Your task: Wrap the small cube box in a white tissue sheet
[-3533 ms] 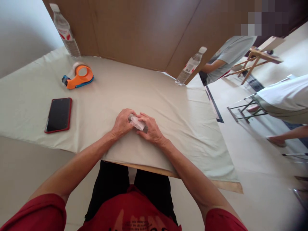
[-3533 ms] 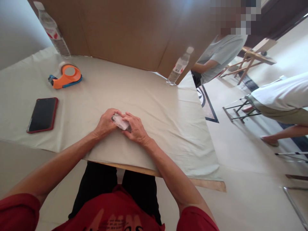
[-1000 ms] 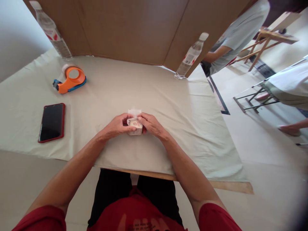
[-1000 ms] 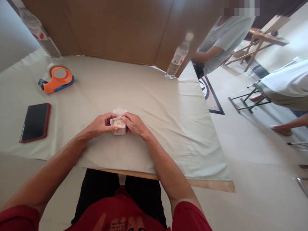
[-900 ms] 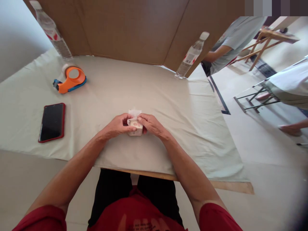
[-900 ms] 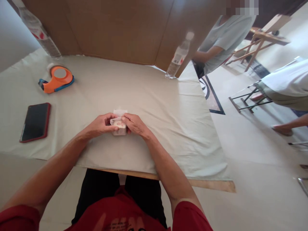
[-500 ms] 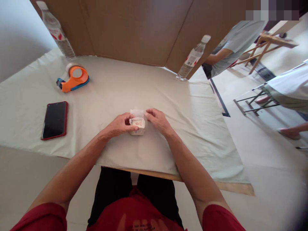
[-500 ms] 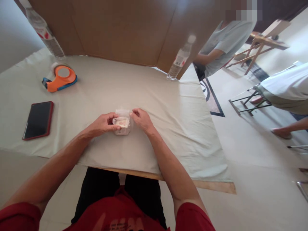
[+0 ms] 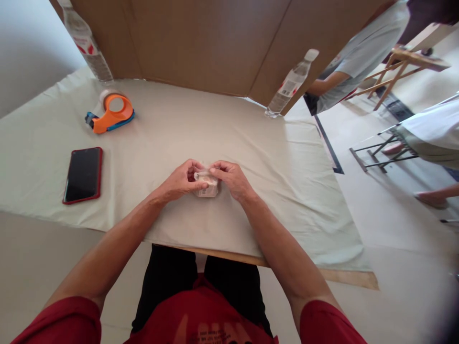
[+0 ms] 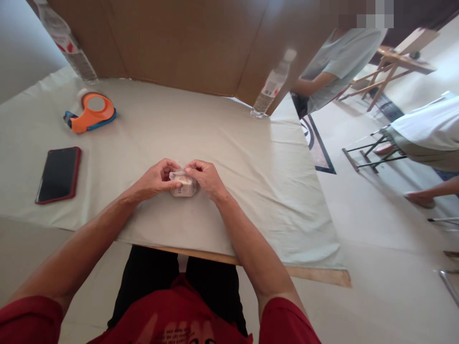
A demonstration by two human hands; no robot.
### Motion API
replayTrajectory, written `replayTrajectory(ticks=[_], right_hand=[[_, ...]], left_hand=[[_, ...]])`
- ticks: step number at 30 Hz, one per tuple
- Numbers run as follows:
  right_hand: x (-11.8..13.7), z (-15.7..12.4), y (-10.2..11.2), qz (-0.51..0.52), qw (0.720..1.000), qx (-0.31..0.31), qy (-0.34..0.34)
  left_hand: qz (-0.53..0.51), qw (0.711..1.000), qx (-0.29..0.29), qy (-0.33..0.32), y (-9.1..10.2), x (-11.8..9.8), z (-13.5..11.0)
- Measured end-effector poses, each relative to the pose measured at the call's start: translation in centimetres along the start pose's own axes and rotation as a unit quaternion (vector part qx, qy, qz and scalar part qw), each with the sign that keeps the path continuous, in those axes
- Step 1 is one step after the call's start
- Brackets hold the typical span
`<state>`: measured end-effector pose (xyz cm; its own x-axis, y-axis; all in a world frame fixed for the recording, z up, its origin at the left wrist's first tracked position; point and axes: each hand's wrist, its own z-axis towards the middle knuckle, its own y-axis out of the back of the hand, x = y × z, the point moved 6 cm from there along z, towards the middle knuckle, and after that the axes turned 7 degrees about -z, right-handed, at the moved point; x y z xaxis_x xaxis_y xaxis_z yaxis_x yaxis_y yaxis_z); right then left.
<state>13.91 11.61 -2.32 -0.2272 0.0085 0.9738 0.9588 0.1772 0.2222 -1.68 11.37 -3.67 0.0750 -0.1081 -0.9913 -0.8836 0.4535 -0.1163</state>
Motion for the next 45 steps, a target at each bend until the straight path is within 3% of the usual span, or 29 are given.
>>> replayTrajectory(ticks=[4, 9, 14, 17, 22, 26, 31, 45], right_hand=[[0.3, -1.1, 0.1, -0.024, 1.0, 0.007, 0.013], [0.4, -2.1, 0.5, -0.086, 0.994, 0.06, 0.032], [0.1, -1.4, 0.8, -0.171, 0.982, 0.064, 0.049], [-0.3, -0.7, 0.7, -0.146, 0.987, 0.071, 0.014], [-0.8, -1.0, 0.5, -0.091, 0.991, 0.087, -0.043], [-0.9, -1.3, 0.8, -0.097, 0.99, 0.093, -0.031], [-0.2, -0.4, 1.6, -0.122, 0.99, 0.065, 0.028], [0.8, 0.6, 0.1, -0.102, 0.994, 0.005, 0.025]], left_hand=[[-0.032, 0.999, -0.024, -0.017, 0.2, 0.2, 0.1], [-0.042, 0.999, -0.026, -0.016, 0.1, 0.1, 0.0], [-0.004, 0.998, -0.066, -0.016, 0.5, 0.1, 0.2], [0.017, 0.997, -0.081, -0.006, 0.6, 0.1, 0.4], [0.016, 0.998, -0.051, 0.027, 0.3, 0.1, -0.1], [0.023, 0.998, -0.052, 0.04, 0.2, 0.1, -0.2], [0.013, 0.997, -0.06, 0.036, 0.2, 0.6, 0.1], [0.017, 0.999, -0.031, 0.034, 0.1, 0.5, 0.3]])
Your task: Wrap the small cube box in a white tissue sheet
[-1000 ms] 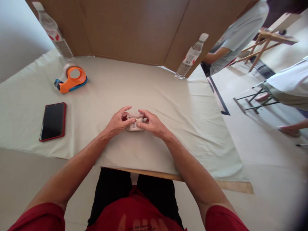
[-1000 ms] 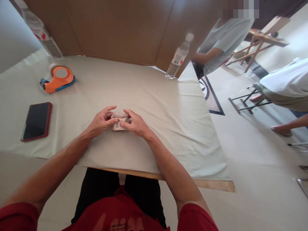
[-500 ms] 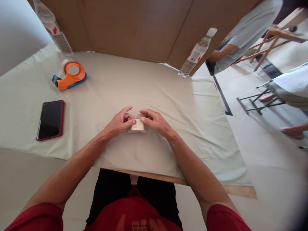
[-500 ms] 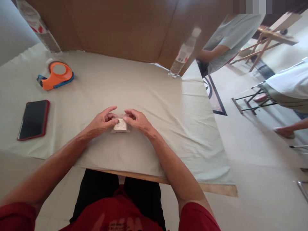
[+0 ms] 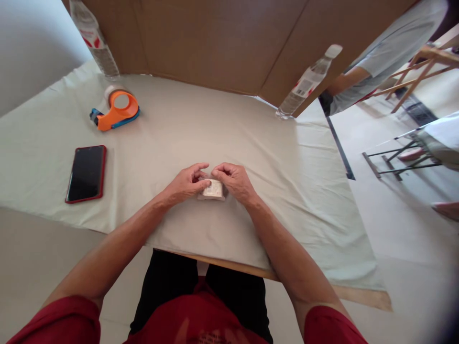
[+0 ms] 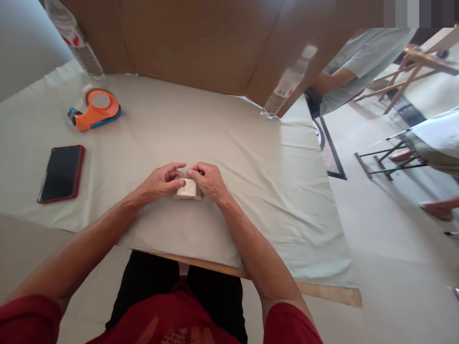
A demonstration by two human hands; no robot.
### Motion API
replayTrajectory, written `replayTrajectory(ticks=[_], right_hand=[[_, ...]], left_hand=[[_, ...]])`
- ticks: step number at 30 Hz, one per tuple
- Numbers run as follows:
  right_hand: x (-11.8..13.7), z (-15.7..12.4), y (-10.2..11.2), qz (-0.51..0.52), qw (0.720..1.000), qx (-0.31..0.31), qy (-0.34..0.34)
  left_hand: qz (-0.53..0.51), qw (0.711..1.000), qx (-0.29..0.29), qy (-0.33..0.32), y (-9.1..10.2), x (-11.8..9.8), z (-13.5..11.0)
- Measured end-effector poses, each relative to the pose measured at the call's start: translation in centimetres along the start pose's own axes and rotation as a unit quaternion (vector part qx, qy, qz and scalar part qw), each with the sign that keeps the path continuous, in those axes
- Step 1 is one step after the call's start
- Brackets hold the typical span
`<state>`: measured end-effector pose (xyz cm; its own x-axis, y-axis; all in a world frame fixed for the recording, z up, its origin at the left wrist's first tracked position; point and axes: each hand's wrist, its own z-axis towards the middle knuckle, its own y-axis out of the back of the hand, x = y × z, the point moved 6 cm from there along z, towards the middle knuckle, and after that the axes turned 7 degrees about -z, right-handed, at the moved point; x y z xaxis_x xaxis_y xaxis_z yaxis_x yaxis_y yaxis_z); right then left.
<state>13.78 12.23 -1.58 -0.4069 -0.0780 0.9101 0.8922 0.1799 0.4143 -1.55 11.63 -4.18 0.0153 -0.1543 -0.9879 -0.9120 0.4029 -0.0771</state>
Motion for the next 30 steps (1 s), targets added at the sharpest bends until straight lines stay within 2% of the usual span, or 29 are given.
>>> replayTrajectory(ticks=[6, 10, 12, 16, 19, 21, 24, 30], right_hand=[[0.8, -0.6, 0.0, -0.027, 0.998, 0.048, -0.011], [1.9, -1.0, 0.1, -0.143, 0.984, 0.046, 0.091], [2.2, -1.7, 0.1, -0.23, 0.961, 0.028, 0.152], [2.3, -3.7, -0.1, -0.372, 0.895, -0.024, 0.243], [2.5, -5.0, -0.3, -0.428, 0.852, -0.048, 0.299], [2.5, -5.5, -0.6, -0.444, 0.834, -0.054, 0.322], [2.2, -5.6, -0.8, -0.448, 0.828, -0.054, 0.333], [2.0, -5.0, -0.8, -0.408, 0.848, -0.056, 0.333]], left_hand=[[0.011, 1.0, -0.009, -0.007, -0.1, -0.1, -0.2], [0.025, 1.0, -0.004, -0.016, -0.2, -0.3, -0.2], [0.031, 0.999, -0.01, -0.02, -0.2, -0.4, -0.2], [0.05, 0.998, -0.016, -0.02, -0.2, -0.5, -0.3], [0.047, 0.999, -0.013, -0.02, -0.2, -0.5, -0.5], [0.044, 0.999, -0.009, -0.018, -0.2, -0.5, -0.5], [0.043, 0.999, -0.006, -0.02, -0.3, -0.5, -0.6], [0.065, 0.997, -0.032, -0.03, -0.3, -1.0, -0.7]])
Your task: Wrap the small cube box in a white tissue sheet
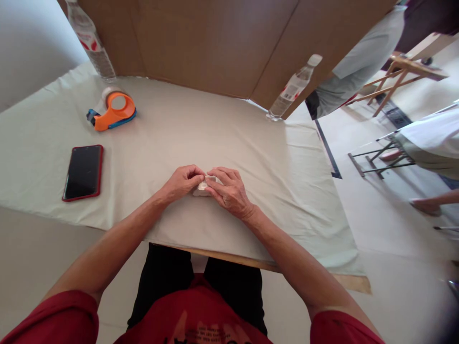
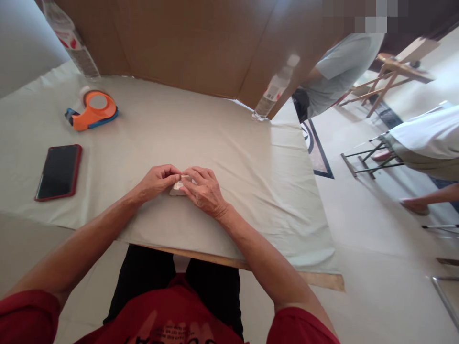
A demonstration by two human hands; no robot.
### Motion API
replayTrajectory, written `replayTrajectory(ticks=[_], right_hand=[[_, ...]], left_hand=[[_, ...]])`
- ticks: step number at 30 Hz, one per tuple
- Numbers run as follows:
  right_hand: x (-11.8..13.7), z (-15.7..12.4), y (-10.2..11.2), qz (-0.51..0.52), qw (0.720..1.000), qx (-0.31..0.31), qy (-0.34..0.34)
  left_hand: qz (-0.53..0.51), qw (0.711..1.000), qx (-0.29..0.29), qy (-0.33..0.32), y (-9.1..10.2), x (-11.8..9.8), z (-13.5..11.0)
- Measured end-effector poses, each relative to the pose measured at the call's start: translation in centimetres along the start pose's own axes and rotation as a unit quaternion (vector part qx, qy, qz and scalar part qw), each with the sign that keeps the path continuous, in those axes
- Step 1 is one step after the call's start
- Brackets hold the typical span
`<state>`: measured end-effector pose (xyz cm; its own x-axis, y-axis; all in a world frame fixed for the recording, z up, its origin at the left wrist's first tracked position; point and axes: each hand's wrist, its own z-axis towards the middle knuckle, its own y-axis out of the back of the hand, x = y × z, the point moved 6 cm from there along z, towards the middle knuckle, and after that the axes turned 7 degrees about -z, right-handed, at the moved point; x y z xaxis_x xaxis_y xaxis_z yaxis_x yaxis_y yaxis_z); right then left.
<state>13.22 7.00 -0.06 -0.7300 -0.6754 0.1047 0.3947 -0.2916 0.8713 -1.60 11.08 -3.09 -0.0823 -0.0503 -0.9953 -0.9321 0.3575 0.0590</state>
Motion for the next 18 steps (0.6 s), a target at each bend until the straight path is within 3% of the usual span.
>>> replayTrajectory(ticks=[5, 11, 18], right_hand=[[-0.3, -0.3, -0.6, 0.022, 0.999, -0.015, -0.036], [-1.1, -1.7, -0.7, 0.023, 0.991, -0.074, -0.112], [-0.6, -1.3, -1.1, 0.026, 0.997, -0.02, -0.075]], left_hand=[[0.024, 1.0, -0.002, -0.017, 0.1, -0.4, 0.0], [0.018, 1.0, 0.011, -0.022, 0.1, -0.3, 0.0], [0.02, 0.999, 0.015, -0.02, 0.1, 0.0, 0.0]])
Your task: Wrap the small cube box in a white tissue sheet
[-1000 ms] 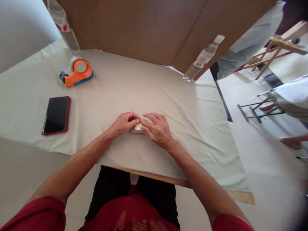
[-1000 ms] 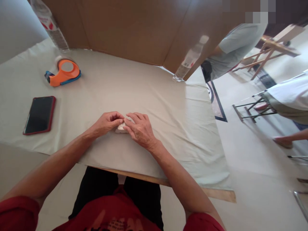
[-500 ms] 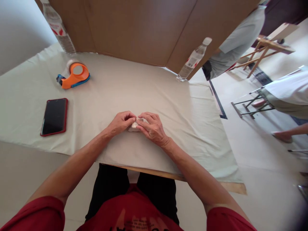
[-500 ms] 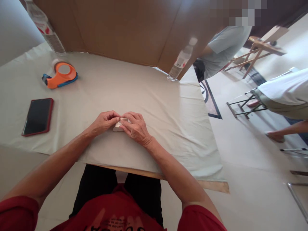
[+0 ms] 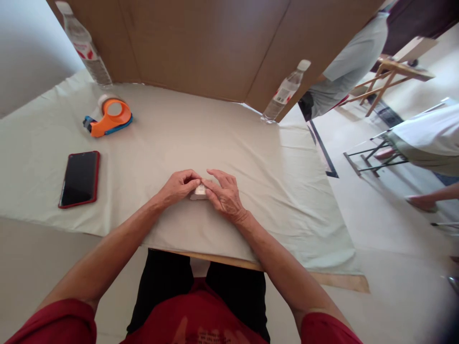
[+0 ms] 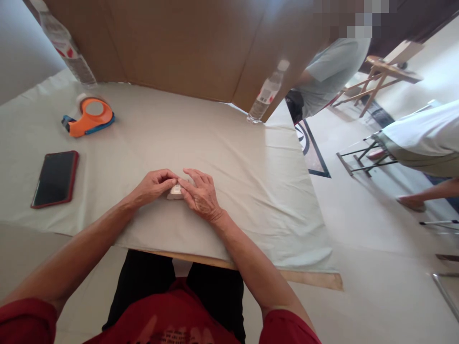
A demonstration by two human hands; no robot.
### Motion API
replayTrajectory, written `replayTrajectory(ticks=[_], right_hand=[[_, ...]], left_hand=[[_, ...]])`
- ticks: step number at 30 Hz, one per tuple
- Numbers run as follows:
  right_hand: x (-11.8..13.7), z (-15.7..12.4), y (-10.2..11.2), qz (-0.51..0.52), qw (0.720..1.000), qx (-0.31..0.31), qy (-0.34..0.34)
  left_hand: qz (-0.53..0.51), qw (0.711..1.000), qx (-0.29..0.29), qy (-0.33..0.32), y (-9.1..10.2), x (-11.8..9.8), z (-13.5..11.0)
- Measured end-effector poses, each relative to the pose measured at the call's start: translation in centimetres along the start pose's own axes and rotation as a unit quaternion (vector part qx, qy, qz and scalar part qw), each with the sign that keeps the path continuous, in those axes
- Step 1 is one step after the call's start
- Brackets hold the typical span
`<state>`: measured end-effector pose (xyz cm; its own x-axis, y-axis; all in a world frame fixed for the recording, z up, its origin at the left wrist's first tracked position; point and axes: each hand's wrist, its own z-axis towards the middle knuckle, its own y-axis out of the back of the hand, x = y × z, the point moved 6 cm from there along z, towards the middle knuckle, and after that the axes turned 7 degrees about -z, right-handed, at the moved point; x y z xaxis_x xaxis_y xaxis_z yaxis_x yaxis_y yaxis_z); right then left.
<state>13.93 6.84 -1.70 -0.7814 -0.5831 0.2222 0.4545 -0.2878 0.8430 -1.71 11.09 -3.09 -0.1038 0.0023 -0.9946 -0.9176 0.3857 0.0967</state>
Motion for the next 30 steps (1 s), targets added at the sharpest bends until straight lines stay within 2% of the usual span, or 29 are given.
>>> replayTrajectory(ticks=[7, 10, 12, 14, 16, 18, 20, 25, 30], right_hand=[[0.3, 0.1, 0.0, 0.021, 1.0, -0.008, 0.013], [-0.5, -0.3, 0.7, 0.086, 0.994, -0.063, -0.026], [-2.1, -0.7, 1.3, 0.152, 0.976, -0.121, -0.101], [-4.2, -1.3, 1.2, 0.208, 0.942, -0.158, -0.212], [-6.2, -1.9, 0.5, 0.246, 0.9, -0.17, -0.317], [-7.3, -2.2, -0.1, 0.269, 0.87, -0.172, -0.377], [-7.6, -2.1, -0.4, 0.276, 0.867, -0.168, -0.379], [-6.8, -1.6, -0.5, 0.262, 0.898, -0.137, -0.326], [-6.7, -1.6, -0.5, 0.261, 0.903, -0.123, -0.318]], left_hand=[[0.011, 1.0, -0.005, 0.011, 0.2, -0.1, 0.0], [0.016, 0.999, -0.035, 0.006, 0.8, -0.4, 0.0], [0.02, 0.998, -0.067, -0.004, 1.5, -0.6, -0.1], [0.02, 0.994, -0.108, -0.014, 2.3, -0.6, -0.1], [0.01, 0.989, -0.149, -0.015, 3.1, -0.4, -0.1], [0.025, 0.984, -0.178, -0.005, 3.7, -0.2, -0.1], [0.054, 0.98, -0.194, 0.006, 4.0, 0.0, -0.2], [0.097, 0.976, -0.193, 0.021, 3.9, 0.1, -0.2], [0.123, 0.971, -0.206, 0.023, 3.7, -0.1, -0.2]])
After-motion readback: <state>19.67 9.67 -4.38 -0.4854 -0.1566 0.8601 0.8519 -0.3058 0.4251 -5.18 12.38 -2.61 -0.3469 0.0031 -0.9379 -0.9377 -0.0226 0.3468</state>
